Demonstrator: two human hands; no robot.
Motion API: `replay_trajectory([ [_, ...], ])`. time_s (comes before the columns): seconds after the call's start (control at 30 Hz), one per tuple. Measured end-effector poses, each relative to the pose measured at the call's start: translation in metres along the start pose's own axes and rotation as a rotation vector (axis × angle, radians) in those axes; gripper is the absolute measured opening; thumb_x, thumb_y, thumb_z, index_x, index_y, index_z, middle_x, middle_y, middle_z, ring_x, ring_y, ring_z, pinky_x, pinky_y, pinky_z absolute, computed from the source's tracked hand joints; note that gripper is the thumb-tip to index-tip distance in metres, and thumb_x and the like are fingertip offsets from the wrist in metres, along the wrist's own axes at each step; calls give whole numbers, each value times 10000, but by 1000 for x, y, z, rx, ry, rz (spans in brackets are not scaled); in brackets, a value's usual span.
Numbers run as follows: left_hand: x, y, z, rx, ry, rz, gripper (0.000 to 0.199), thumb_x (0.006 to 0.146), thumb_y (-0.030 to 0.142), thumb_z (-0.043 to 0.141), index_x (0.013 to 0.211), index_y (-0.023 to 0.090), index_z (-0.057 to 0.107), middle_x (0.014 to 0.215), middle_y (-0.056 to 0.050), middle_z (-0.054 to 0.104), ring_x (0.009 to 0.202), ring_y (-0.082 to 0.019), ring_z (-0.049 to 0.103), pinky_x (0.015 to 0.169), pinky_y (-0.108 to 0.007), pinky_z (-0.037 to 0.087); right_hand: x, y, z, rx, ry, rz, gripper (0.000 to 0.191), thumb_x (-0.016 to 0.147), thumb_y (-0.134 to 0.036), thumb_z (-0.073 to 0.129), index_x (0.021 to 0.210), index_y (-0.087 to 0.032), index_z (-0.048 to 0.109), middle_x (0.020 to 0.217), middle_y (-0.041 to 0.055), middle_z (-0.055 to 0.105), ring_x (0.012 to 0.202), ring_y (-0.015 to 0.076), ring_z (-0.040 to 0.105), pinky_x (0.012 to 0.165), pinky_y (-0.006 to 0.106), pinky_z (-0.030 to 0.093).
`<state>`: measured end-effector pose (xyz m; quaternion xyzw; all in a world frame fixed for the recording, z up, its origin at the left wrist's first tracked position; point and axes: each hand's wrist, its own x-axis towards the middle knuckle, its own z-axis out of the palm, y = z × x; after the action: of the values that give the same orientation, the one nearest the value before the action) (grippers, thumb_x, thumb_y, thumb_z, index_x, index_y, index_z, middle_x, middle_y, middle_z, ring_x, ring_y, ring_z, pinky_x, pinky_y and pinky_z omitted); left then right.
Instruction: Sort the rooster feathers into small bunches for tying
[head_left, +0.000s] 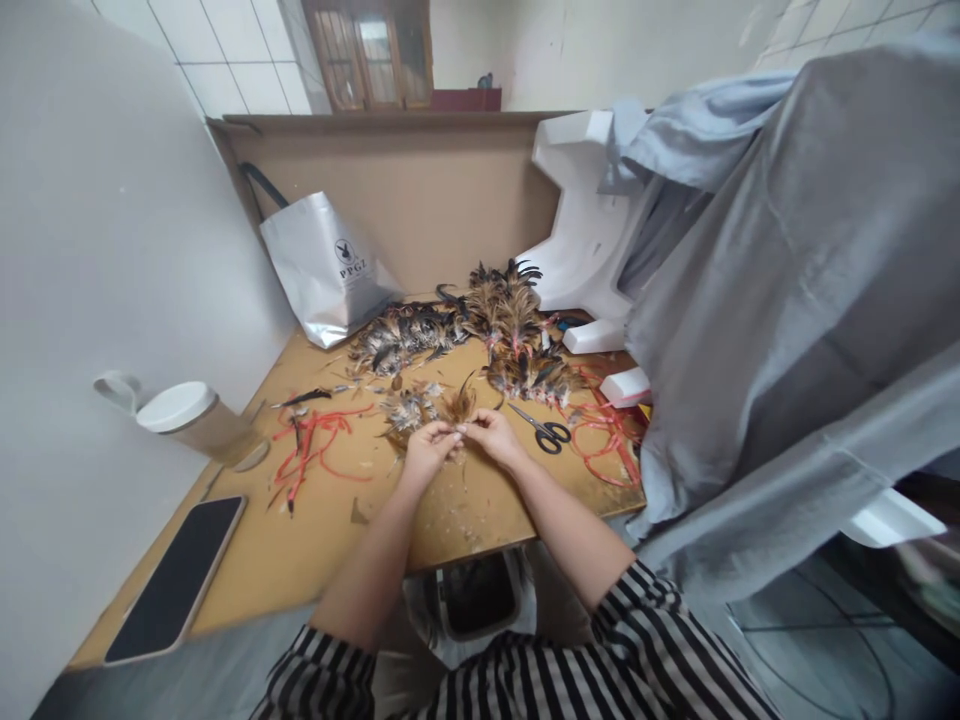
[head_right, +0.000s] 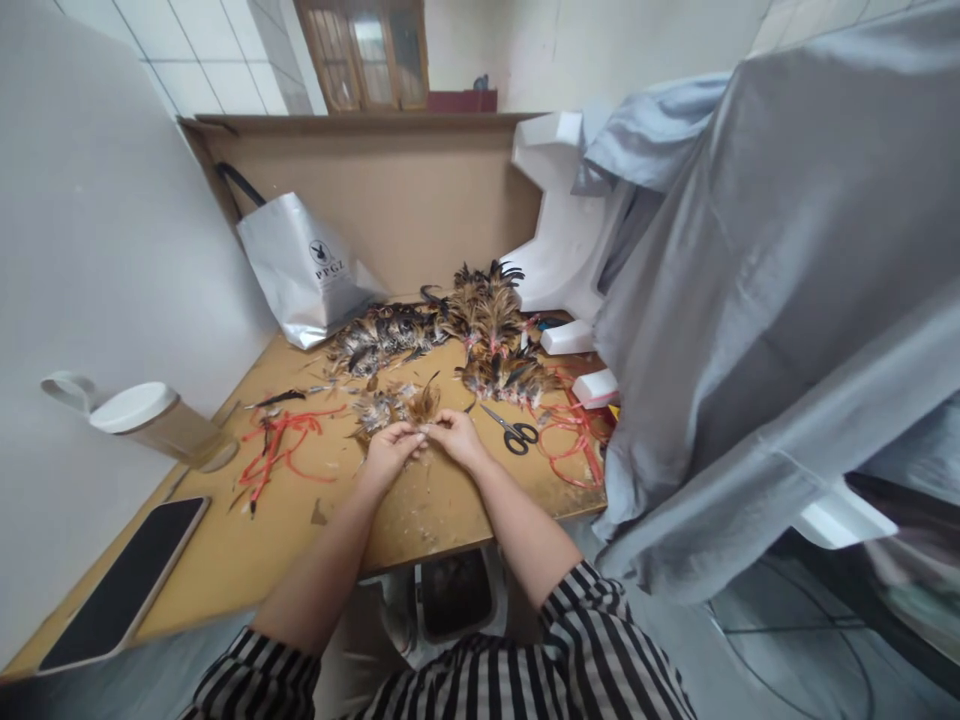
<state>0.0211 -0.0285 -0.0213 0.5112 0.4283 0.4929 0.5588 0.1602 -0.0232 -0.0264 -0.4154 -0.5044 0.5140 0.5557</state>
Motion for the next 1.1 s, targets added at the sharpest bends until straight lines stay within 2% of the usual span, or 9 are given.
replay_trajectory([
  [0.13,1,-1,0,31,66,12,313,535,330,731,710,143,551,444,45,528,334,-50,405,358,-166,295,3,7,-2,-47,-14,3,275,593,-391,681,565,-161,532,489,-50,502,457,68,397,474,203,317],
  [0.27,5,-2,1,42,144,-16,350,493,316,751,724,135,561,454,32,546,339,-59,422,356,-170,311,4,8,-3,-67,-34,-8,265,622,-393,649,558,-167,525,472,-46,503,439,72,393,455,208,303],
  [0.4,10,2,5,74,138,-54,341,461,297,762,668,133,545,424,26,538,331,-71,436,357,-178,323,8,10,-5,-83,-32,-9,264,611,-388,657,582,-173,506,468,-53,501,424,73,392,434,204,287],
  [0.53,12,7,7,-7,117,-79,359,457,280,767,699,128,550,515,-17,609,471,-120,573,464,-209,429,12,13,-8,-36,-35,-31,245,627,-365,657,619,-171,507,487,-50,523,444,76,439,450,198,315],
  [0.63,11,5,5,-74,82,-110,363,476,275,769,715,122,543,597,-43,646,556,-126,616,540,-213,459,13,13,-8,29,-75,-9,240,628,-355,664,642,-165,518,502,-43,549,449,75,470,462,196,338],
  [0.83,11,-4,-2,-174,65,-110,347,506,258,767,703,125,514,643,-36,659,589,-110,624,602,-209,474,13,11,-2,121,-123,81,260,619,-366,669,670,-155,526,533,-27,590,446,71,501,465,194,370],
  [1.1,10,-5,-2,-137,80,-57,306,540,271,746,722,116,556,642,-36,654,566,-107,609,576,-212,475,9,2,3,139,-121,94,231,639,-341,655,650,-159,513,518,-34,587,439,65,490,468,192,367],
])
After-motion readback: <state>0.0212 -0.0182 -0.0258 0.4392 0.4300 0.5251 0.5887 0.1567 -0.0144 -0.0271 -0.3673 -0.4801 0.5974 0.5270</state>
